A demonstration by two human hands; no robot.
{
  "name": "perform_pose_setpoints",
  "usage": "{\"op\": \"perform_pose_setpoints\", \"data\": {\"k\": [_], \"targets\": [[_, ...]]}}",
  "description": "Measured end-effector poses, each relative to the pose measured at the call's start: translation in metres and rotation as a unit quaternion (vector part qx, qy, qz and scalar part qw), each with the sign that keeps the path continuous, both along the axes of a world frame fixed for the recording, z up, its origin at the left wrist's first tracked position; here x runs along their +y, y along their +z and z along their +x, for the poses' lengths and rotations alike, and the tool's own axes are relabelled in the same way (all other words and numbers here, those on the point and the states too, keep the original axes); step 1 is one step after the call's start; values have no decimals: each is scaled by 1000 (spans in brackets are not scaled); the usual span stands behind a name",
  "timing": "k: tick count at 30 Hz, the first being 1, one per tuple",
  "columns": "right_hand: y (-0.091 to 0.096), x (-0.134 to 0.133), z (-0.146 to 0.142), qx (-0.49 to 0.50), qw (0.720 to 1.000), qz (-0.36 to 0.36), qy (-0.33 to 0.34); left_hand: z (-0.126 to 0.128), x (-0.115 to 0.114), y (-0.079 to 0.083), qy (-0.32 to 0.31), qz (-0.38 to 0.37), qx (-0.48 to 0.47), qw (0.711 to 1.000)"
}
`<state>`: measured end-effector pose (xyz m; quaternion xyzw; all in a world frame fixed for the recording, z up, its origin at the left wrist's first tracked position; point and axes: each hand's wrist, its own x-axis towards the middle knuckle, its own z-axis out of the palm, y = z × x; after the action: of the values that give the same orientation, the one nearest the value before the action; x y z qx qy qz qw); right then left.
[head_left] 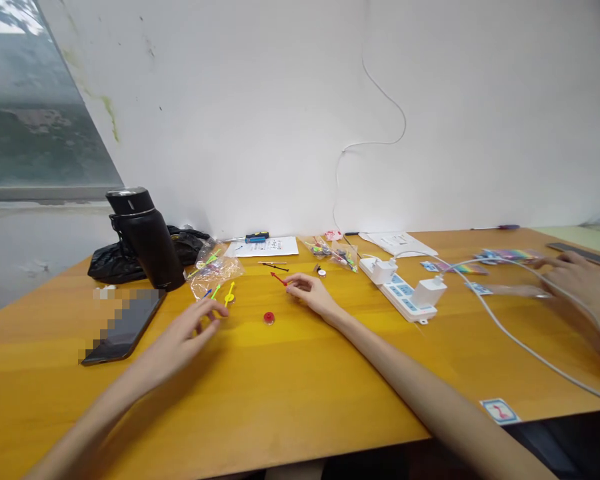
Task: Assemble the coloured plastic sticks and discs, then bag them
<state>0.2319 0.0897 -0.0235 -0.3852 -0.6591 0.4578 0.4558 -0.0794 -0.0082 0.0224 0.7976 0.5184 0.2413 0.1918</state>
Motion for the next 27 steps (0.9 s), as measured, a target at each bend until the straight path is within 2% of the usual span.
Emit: {"op": "perform_pose_setpoints", "data": {"k": [3, 7, 11, 14, 15, 18, 20, 24, 27], "targets": [[2, -2, -2, 35, 999, -11, 0, 44, 5, -7, -91, -10, 9, 996], [3, -3, -2, 73, 997, -25, 0, 70, 26, -15, -145, -3, -1, 989], [-3, 2, -5, 88, 995, -33, -23, 81, 45, -22, -133, -8, -46, 990], [-11, 8, -11, 59, 994, -16, -89, 92, 51, -28, -104, -77, -182, 975], [-13, 10, -14, 49, 992, -6, -114, 96, 51, -30, -92, -114, -256, 955], [-15, 8, -20, 42, 986, 11, -160, 103, 49, -35, -55, -193, -453, 869], [-13, 2, -22, 50, 987, 18, -150, 102, 48, -38, -41, -193, -499, 844], [-8, -18, -32, 57, 995, 35, -68, 91, 52, -40, -36, -144, -476, 867], [-7, -27, -42, 72, 996, 25, -48, 86, 57, -42, -25, -124, -475, 871]]}}
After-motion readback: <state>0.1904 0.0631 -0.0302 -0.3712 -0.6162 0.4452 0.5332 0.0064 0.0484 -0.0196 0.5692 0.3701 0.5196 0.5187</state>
